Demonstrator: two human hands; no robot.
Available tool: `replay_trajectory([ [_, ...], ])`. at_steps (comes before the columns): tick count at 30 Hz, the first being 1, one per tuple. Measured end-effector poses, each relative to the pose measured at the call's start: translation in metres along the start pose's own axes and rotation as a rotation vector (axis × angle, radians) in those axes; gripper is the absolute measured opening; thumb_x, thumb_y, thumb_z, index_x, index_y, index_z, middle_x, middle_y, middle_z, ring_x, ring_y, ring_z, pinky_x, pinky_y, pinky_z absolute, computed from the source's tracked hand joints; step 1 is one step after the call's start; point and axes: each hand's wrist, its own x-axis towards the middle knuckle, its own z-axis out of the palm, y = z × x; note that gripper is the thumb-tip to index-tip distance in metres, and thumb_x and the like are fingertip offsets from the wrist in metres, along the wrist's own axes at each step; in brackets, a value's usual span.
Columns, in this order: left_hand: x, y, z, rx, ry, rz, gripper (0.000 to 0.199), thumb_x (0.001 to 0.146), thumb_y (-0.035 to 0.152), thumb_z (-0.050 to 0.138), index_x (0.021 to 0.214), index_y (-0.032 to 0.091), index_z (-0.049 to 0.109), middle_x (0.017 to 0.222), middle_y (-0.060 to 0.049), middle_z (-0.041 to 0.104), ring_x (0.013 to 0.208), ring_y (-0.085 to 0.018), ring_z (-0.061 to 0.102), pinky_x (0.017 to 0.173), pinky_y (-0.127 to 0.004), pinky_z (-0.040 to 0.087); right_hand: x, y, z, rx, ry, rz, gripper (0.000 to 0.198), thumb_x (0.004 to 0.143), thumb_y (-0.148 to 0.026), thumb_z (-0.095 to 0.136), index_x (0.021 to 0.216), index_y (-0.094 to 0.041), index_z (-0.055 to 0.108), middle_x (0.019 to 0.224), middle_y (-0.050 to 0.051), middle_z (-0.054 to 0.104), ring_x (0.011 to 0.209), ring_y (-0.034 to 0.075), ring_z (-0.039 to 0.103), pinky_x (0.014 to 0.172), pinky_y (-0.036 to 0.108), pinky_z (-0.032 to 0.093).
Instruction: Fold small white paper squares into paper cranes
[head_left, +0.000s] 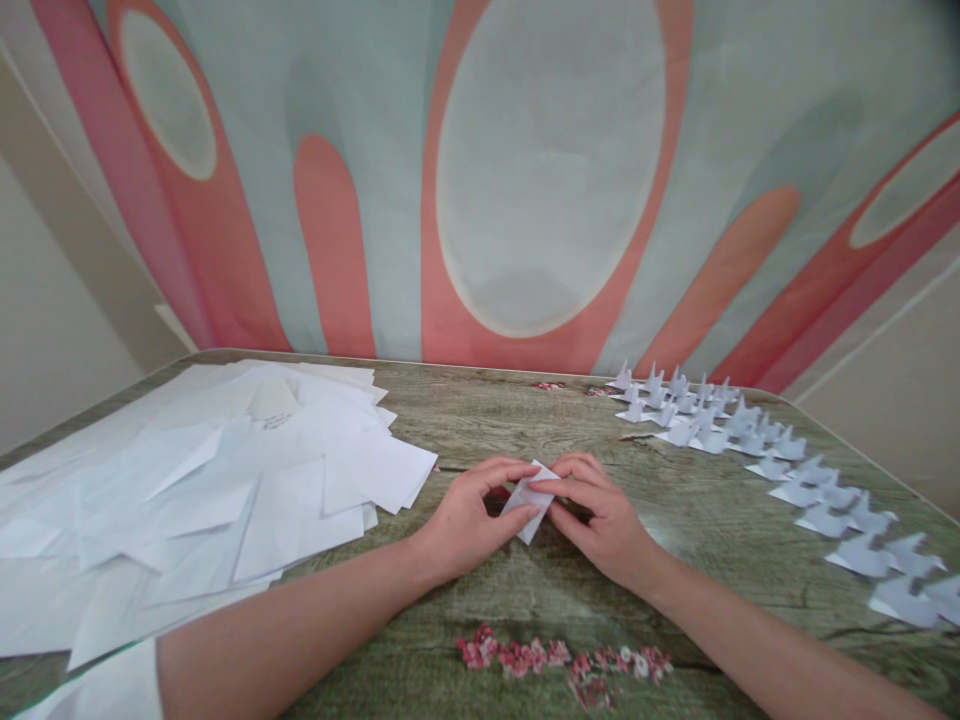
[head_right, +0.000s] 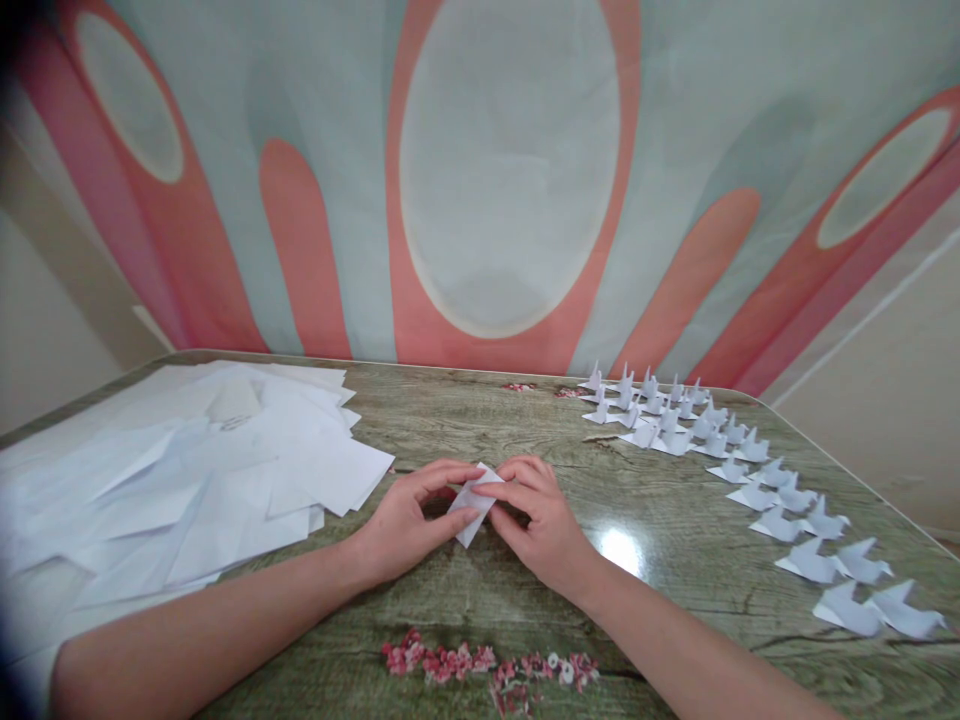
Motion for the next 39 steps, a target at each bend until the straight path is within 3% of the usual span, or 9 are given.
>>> replay_trajectory([
  [16, 0.0024, -0.0041, 0.0, -0.175, -0.032, -0.137, 0.03, 0.076, 0.024, 0.063, 0.105, 0.015, 0.063, 0.104, -0.006, 0.064, 0.087, -0.016, 0.06, 0.077, -0.026, 0.048, 0.0007, 0.0003, -0.0015, 0.023, 0.103, 0.009, 0.028, 0.081, -0.011, 0.055, 0.1, -0.028, 0.066, 0.084, 0.003, 0.062, 0.088, 0.02, 0.051, 0.077, 0.037, 0.044],
  [39, 0.0012, -0.0017, -0.0017, -0.134, -0.01, -0.106, 0.018, 0.075, 0.03, 0.065, 0.084, 0.016, 0.071, 0.088, -0.005, 0.069, 0.081, -0.017, 0.062, 0.074, -0.027, 0.047, -0.0012, -0.0009, -0.0015, -0.02, 0.093, 0.005, 0.009, 0.078, -0.016, 0.06, 0.082, -0.023, 0.062, 0.074, 0.001, 0.065, 0.076, 0.019, 0.057, 0.072, 0.036, 0.042],
])
